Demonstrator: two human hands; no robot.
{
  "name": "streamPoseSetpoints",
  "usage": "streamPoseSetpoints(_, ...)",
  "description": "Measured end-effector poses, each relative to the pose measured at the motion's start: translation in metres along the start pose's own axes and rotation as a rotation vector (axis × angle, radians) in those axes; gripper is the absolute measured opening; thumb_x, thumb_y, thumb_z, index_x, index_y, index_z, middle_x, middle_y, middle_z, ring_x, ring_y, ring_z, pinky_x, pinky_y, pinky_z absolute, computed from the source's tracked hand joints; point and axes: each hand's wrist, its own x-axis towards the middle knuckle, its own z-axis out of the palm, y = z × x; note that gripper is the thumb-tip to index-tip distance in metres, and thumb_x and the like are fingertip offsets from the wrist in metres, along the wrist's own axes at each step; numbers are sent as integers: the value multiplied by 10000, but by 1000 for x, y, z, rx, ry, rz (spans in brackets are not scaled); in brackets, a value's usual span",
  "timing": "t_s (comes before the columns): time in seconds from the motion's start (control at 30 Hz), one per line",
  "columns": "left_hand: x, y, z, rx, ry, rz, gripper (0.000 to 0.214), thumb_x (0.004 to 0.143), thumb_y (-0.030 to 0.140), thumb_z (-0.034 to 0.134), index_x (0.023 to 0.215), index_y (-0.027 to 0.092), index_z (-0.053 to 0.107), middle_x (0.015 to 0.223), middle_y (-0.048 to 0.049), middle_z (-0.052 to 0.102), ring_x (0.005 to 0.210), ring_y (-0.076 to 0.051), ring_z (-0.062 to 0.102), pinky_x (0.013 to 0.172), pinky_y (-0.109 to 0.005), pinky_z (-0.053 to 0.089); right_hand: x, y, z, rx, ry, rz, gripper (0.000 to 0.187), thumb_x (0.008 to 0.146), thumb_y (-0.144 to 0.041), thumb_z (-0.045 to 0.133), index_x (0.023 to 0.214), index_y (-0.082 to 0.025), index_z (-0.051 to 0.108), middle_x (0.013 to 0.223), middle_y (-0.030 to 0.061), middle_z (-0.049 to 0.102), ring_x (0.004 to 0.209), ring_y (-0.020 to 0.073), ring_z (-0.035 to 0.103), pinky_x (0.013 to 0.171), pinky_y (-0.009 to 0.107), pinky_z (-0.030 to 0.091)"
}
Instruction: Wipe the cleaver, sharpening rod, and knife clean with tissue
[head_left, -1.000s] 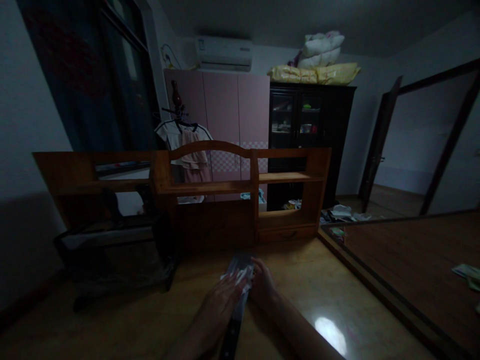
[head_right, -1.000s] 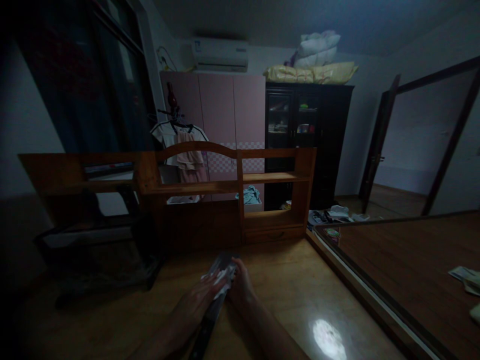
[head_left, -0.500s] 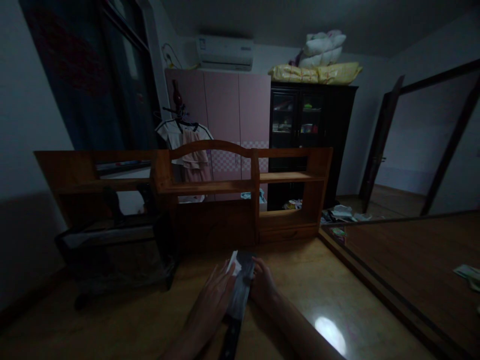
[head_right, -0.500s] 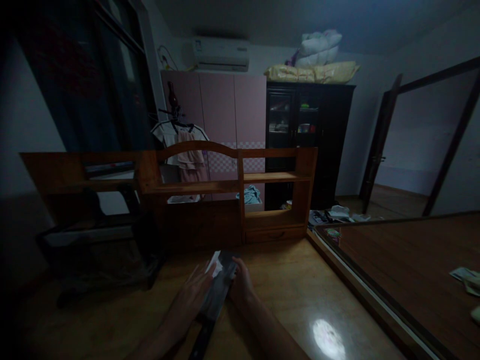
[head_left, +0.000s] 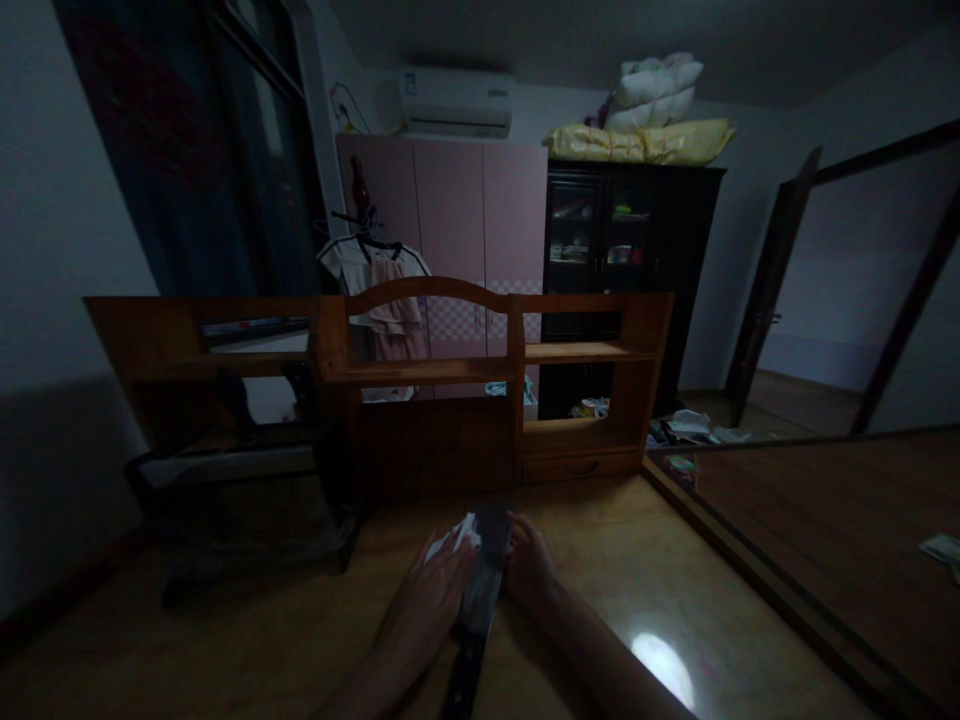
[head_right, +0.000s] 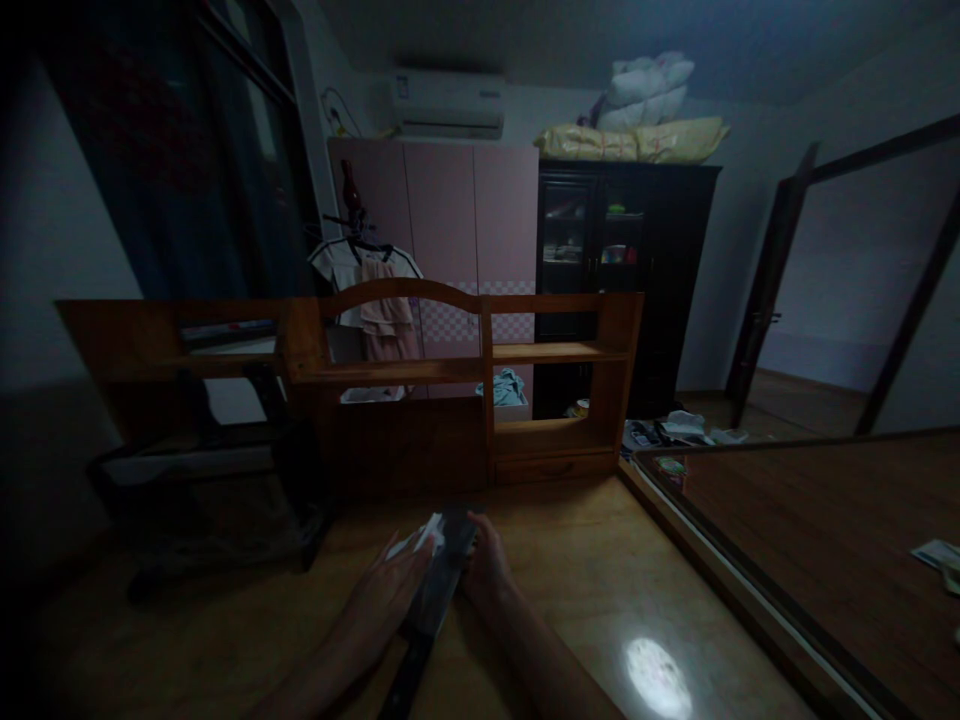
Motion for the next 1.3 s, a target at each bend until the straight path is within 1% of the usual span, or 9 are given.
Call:
streamPoseSetpoints(0.1, 1, 4, -1, -35, 8, -29, 429, 1012, 311, 213, 1373, 283, 443, 1432, 7, 429, 1357, -178, 339, 1154, -464, 219, -1, -1, 2, 45, 47, 8, 259, 760, -412, 580, 765, -163, 652, 634, 27, 662, 556, 169, 602, 581, 287, 462)
streamPoseSetpoints(0.2, 0, 7, 3, -86, -21, -83, 441, 1014, 333, 207, 1405, 270, 401, 1463, 4, 381, 1379, -179, 291, 1155, -460, 225, 0, 0, 2, 54, 52, 2, 255, 749, -400, 600, 789, -155, 659, 654, 30, 667, 582, 176, 615, 598, 293, 471)
streamPoseSetpoints(0.3, -2, 5, 8, -108, -24, -127, 452, 1010, 360, 226, 1441, 279, 337, 1484, -4, 343, 1394, -195, 252, 1144, -472, 246, -1, 0, 2, 62, 23, -3, 263, 756, -399, 601, 807, -149, 664, 657, 33, 665, 587, 176, 614, 596, 290, 472)
streamPoseSetpoints(0.43, -3, 0, 12, -93, -66, -40, 449, 1014, 319, 200, 1438, 288, 342, 1481, 10, 352, 1398, -173, 239, 1160, -455, 208, -6, -2, 6, 73, 19, 5, 237, 775, -373, 584, 761, -148, 658, 615, 23, 649, 550, 159, 595, 569, 270, 460)
streamPoseSetpoints(0.67, -1, 6, 5, -107, 7, -148, 455, 1009, 376, 239, 1431, 257, 359, 1482, -10, 348, 1394, -179, 246, 1151, -448, 234, -9, -5, 11, 51, 42, 26, 232, 768, -368, 590, 779, -148, 664, 567, 18, 627, 500, 153, 568, 537, 264, 445)
streamPoseSetpoints(0.8, 0, 10, 3, -112, 40, -119, 468, 1009, 375, 246, 1461, 262, 290, 1502, -7, 305, 1402, -180, 221, 1154, -438, 232, -9, -4, 11, 88, 40, 14, 213, 757, -349, 602, 766, -145, 663, 579, 17, 634, 486, 136, 557, 528, 249, 435)
streamPoseSetpoints(0.97, -3, 3, 14, -60, -35, -72, 450, 1009, 378, 250, 1431, 264, 358, 1489, -13, 331, 1397, -192, 239, 1151, -455, 227, -6, -4, 9, 60, 55, 7, 224, 713, -357, 622, 755, -139, 657, 615, 30, 655, 524, 154, 590, 562, 267, 456)
streamPoseSetpoints(1.1, -5, -4, 19, -21, -11, -100, 454, 1006, 397, 259, 1422, 260, 379, 1485, -24, 337, 1391, -201, 258, 1151, -448, 227, -4, -4, 7, 37, 68, 19, 225, 692, -361, 643, 724, -138, 648, 558, 8, 627, 481, 142, 567, 517, 249, 426)
streamPoseSetpoints(1.3, -4, 1, 16, -70, -22, -122, 471, 1004, 411, 263, 1444, 261, 333, 1504, -8, 294, 1401, -196, 230, 1153, -451, 236, -3, -2, 4, 21, 32, -7, 272, 662, -383, 674, 781, -138, 668, 610, 14, 659, 549, 156, 600, 572, 259, 450)
